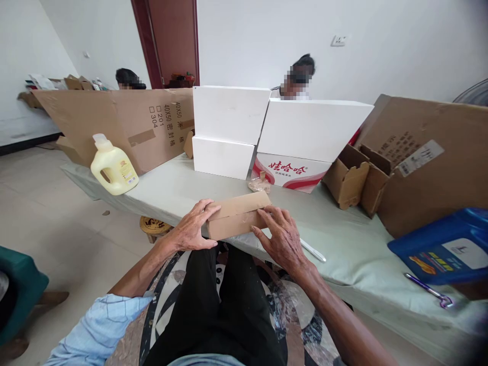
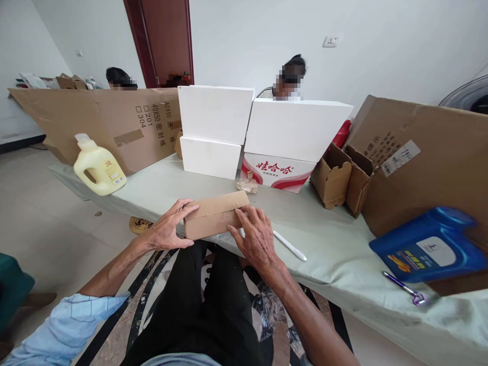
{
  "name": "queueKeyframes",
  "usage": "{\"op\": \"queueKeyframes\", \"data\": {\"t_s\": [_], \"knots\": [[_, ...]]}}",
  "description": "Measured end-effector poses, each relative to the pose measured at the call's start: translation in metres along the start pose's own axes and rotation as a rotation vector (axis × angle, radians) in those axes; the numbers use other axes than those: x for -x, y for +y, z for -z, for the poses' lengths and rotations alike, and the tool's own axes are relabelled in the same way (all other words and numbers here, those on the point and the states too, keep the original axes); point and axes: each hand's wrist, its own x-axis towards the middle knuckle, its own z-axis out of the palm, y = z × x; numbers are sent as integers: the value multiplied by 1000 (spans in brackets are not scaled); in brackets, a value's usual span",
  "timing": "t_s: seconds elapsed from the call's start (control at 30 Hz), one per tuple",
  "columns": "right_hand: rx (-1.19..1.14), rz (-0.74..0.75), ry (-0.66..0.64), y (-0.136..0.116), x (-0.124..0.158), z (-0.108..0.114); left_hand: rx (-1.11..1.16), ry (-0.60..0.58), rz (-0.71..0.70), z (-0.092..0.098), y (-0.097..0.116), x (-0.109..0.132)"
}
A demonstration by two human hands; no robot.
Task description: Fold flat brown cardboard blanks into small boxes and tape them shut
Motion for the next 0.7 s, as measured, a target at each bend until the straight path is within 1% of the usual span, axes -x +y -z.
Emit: {"op": "queueKeyframes", "data": {"t_s": [0.13,0.27,0.33,0.4,0.47,0.53,0.6,0.63,0.67,0.7], "knots": [[-23,13,-44,0,-3,-3,2,-2,-14,-3,5,0],[-64,58,-89,-2,-2,-14,28,-65,-57,-13,18,-1],[-96,41,-95,-3,-1,-18,7,-82,-30,-21,23,-2],[-151,34,-82,-3,1,-22,-40,-79,31,-29,25,-5],[-218,23,-25,2,4,-27,-81,-80,88,-36,24,-7],[-257,-58,88,14,8,-35,-96,-84,115,-41,21,-9],[-288,-214,192,33,12,-45,-79,-73,111,-42,16,-8],[-324,-301,204,43,13,-51,-64,-60,102,-42,13,-7],[-385,-382,177,53,14,-55,-48,-40,92,-42,10,-6],[-465,-449,119,62,14,-60,-35,-9,81,-43,7,-3]]}}
